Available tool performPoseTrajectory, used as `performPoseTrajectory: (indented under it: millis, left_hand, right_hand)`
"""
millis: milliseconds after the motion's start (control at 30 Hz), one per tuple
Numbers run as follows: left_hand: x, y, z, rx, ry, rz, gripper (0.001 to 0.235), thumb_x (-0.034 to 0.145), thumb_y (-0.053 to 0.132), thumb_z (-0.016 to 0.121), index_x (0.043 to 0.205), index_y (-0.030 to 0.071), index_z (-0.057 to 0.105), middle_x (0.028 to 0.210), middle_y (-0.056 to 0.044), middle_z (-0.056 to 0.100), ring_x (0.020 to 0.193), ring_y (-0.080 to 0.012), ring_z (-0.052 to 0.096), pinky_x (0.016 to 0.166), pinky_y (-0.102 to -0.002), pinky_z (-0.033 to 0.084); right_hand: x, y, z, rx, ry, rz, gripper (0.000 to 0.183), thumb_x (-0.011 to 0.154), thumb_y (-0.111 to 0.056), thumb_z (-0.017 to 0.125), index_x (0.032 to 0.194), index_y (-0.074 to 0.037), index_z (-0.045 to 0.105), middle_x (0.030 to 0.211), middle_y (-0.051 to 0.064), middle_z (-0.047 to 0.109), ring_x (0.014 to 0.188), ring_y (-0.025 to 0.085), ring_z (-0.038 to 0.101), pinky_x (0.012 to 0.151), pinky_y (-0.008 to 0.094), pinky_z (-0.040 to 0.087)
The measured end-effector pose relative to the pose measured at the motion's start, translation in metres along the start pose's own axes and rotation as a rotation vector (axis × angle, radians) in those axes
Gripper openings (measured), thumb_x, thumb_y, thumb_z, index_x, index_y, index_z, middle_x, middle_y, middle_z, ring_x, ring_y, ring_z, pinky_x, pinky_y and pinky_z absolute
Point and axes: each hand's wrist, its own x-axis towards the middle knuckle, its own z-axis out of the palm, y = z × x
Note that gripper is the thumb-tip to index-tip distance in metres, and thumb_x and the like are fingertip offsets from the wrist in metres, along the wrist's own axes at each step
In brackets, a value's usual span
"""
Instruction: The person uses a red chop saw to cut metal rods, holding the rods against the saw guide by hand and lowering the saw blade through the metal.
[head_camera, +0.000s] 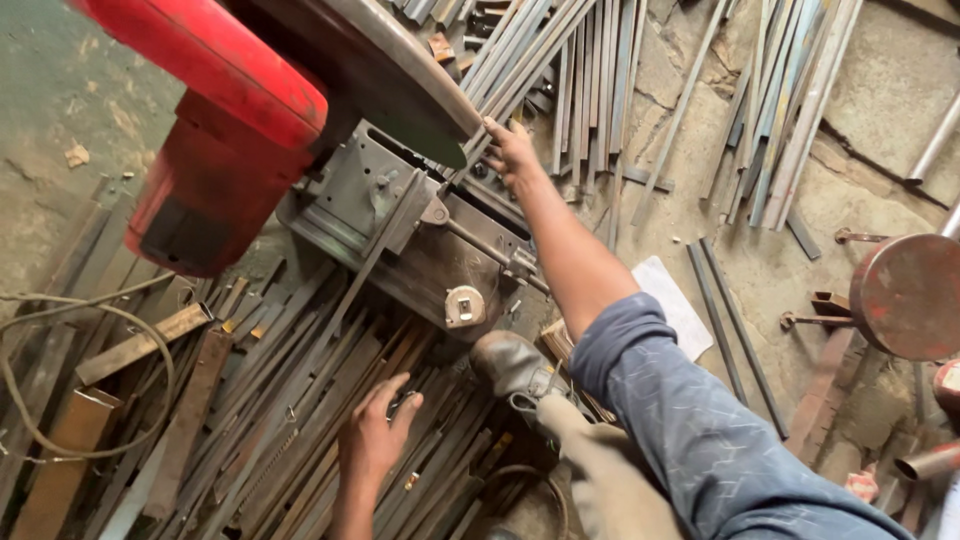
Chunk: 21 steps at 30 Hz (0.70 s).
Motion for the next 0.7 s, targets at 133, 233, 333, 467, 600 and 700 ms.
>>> performPoseTrajectory:
  millis: [133,233,333,467,600,700]
  left_hand:
    - [0.003,-0.026,0.010,0.039,-0.013,-0.079,0.051,0.090,0.050,0.066,0.134,0.025,0.066,0.131,-0.004,0.071,0.117,-0.0314,0.070,0.092,-0.042,0.059]
    - [0.006,-0.035,0.015,0.068,-0.067,-0.129,0.052,0.090,0.052,0.065,0.136,0.027,0.064,0.131,-0.002,0.071,0.117,-0.0295,0.070,0.091,-0.041,0.059]
    - [0.008,-0.039,0.020,0.066,-0.038,-0.103,0.053,0.089,0.051,0.066,0.135,0.025,0.064,0.133,-0.003,0.070,0.118,-0.0296,0.069,0.091,-0.041,0.059]
    - [0.006,-0.040,0.018,0.065,-0.064,-0.128,0.052,0.090,0.051,0.065,0.135,0.026,0.065,0.133,-0.003,0.070,0.118,-0.0298,0.070,0.094,-0.041,0.058]
    - [0.008,-0.038,0.013,0.046,-0.060,-0.129,0.051,0.091,0.050,0.066,0.136,0.025,0.064,0.134,-0.003,0.070,0.120,-0.0294,0.068,0.096,-0.041,0.057]
    - [0.005,-0.041,0.014,0.049,-0.058,-0.157,0.050,0.091,0.050,0.065,0.136,0.025,0.065,0.133,-0.002,0.070,0.121,-0.0282,0.068,0.097,-0.040,0.058]
  right_hand:
    - [0.011,0.005,0.015,0.126,-0.019,-0.066,0.079,0.082,-0.026,0.082,0.149,-0.006,0.044,0.132,0.019,0.061,0.109,0.033,0.064,0.085,0.053,0.054]
    - [0.018,0.000,0.024,0.043,0.189,0.010,0.085,0.081,-0.020,0.086,0.148,-0.014,0.034,0.121,0.016,0.063,0.099,0.033,0.068,0.075,0.053,0.059]
    - [0.027,0.000,0.023,-0.047,0.160,-0.116,0.058,0.078,-0.015,0.089,0.123,0.004,0.058,0.099,0.021,0.069,0.072,0.034,0.068,0.049,0.046,0.054]
    - [0.033,0.004,0.017,-0.306,0.306,-0.245,0.037,0.079,-0.011,0.080,0.108,0.006,0.066,0.090,0.018,0.073,0.066,0.027,0.072,0.041,0.042,0.053]
    - [0.038,0.000,0.010,-0.370,0.377,-0.083,0.033,0.086,-0.020,0.080,0.107,-0.002,0.061,0.086,0.016,0.066,0.062,0.025,0.060,0.042,0.039,0.036]
    - [0.042,0.010,0.006,0.120,0.126,0.029,0.026,0.082,-0.008,0.076,0.102,0.004,0.066,0.085,0.016,0.071,0.064,0.027,0.072,0.045,0.045,0.061]
